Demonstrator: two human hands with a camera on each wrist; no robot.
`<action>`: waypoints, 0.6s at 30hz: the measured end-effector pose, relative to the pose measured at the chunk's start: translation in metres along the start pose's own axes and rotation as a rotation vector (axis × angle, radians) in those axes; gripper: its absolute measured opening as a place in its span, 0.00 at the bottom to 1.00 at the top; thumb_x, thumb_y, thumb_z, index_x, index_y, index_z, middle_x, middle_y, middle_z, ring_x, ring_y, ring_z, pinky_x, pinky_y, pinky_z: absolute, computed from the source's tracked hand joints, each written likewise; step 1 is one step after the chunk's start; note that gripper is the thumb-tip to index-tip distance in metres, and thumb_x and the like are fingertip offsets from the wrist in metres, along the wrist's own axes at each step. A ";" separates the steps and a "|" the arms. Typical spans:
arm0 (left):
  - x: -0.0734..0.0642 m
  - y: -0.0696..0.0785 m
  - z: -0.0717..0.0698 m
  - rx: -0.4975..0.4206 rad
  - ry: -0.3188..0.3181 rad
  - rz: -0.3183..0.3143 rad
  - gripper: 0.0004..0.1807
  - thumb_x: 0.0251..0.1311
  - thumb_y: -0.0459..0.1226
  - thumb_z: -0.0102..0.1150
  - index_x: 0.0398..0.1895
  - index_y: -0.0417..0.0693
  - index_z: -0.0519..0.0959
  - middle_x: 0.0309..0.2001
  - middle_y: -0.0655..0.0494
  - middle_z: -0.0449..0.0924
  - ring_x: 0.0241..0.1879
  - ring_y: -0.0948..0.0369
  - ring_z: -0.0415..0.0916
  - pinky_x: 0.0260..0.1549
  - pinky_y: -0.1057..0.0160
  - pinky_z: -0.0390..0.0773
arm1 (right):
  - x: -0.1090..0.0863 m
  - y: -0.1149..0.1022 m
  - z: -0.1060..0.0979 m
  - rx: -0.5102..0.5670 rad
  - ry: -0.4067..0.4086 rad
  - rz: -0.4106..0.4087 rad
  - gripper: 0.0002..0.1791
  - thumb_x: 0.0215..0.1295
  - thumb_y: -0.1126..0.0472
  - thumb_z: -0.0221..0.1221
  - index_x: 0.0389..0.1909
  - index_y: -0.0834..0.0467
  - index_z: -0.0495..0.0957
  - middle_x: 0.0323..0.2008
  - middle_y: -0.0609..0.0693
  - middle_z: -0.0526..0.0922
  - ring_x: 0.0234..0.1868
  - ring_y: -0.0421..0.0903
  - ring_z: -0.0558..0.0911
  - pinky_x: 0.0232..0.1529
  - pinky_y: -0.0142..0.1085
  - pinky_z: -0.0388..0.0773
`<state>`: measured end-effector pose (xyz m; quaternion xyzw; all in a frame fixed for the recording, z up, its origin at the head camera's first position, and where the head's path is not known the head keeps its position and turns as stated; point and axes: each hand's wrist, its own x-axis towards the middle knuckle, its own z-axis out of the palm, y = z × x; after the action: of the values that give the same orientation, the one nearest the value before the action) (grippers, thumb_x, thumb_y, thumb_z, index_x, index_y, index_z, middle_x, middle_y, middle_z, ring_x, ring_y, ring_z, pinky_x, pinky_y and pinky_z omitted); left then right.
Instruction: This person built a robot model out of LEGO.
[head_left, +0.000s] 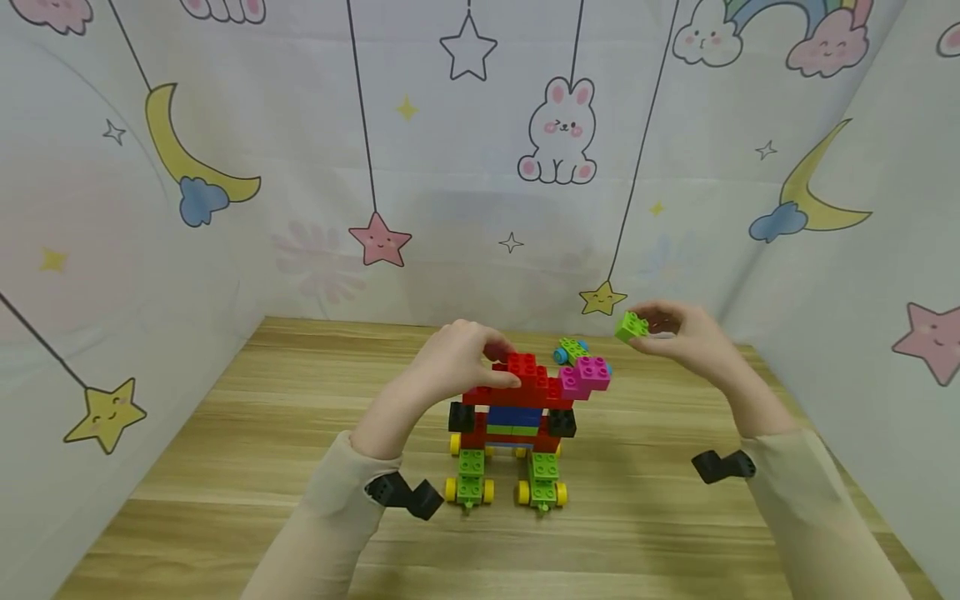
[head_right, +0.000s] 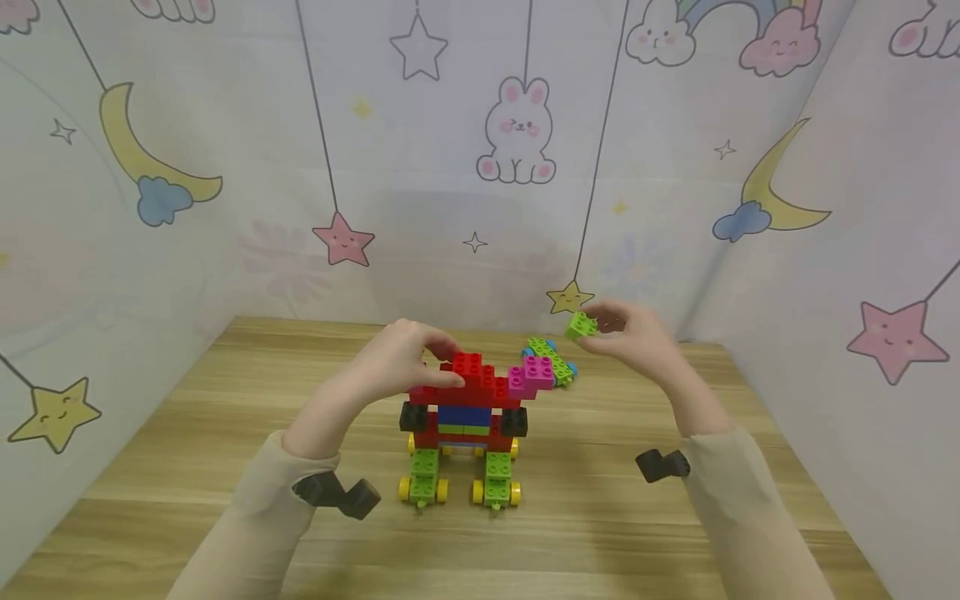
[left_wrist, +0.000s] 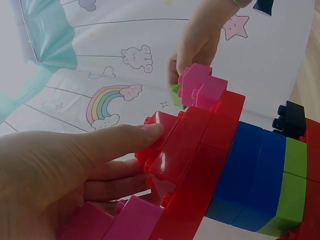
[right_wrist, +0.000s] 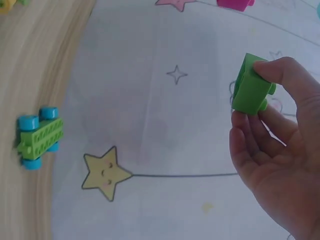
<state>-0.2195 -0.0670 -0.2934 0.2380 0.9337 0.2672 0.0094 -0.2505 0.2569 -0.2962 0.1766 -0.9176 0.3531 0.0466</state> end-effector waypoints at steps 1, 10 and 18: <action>0.000 0.000 0.000 0.001 0.000 -0.002 0.20 0.54 0.46 0.71 0.49 0.48 0.85 0.45 0.55 0.86 0.47 0.57 0.80 0.51 0.57 0.79 | 0.002 -0.006 0.001 -0.005 -0.002 -0.010 0.25 0.62 0.57 0.66 0.58 0.60 0.77 0.49 0.56 0.82 0.43 0.35 0.79 0.42 0.28 0.76; 0.000 0.000 0.000 -0.005 0.002 -0.009 0.21 0.53 0.46 0.72 0.49 0.48 0.84 0.45 0.55 0.86 0.46 0.57 0.80 0.50 0.58 0.79 | 0.016 -0.058 0.017 -0.044 -0.037 -0.171 0.23 0.57 0.62 0.68 0.55 0.62 0.79 0.50 0.57 0.83 0.47 0.51 0.81 0.49 0.33 0.77; -0.001 0.000 0.001 -0.013 0.009 -0.001 0.21 0.53 0.46 0.72 0.49 0.48 0.85 0.45 0.55 0.86 0.46 0.58 0.80 0.50 0.58 0.80 | 0.019 -0.082 0.034 -0.009 -0.118 -0.273 0.22 0.55 0.65 0.69 0.52 0.65 0.81 0.46 0.57 0.84 0.44 0.50 0.81 0.50 0.40 0.80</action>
<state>-0.2184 -0.0668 -0.2937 0.2362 0.9321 0.2744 0.0070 -0.2380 0.1725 -0.2653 0.3198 -0.8878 0.3285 0.0411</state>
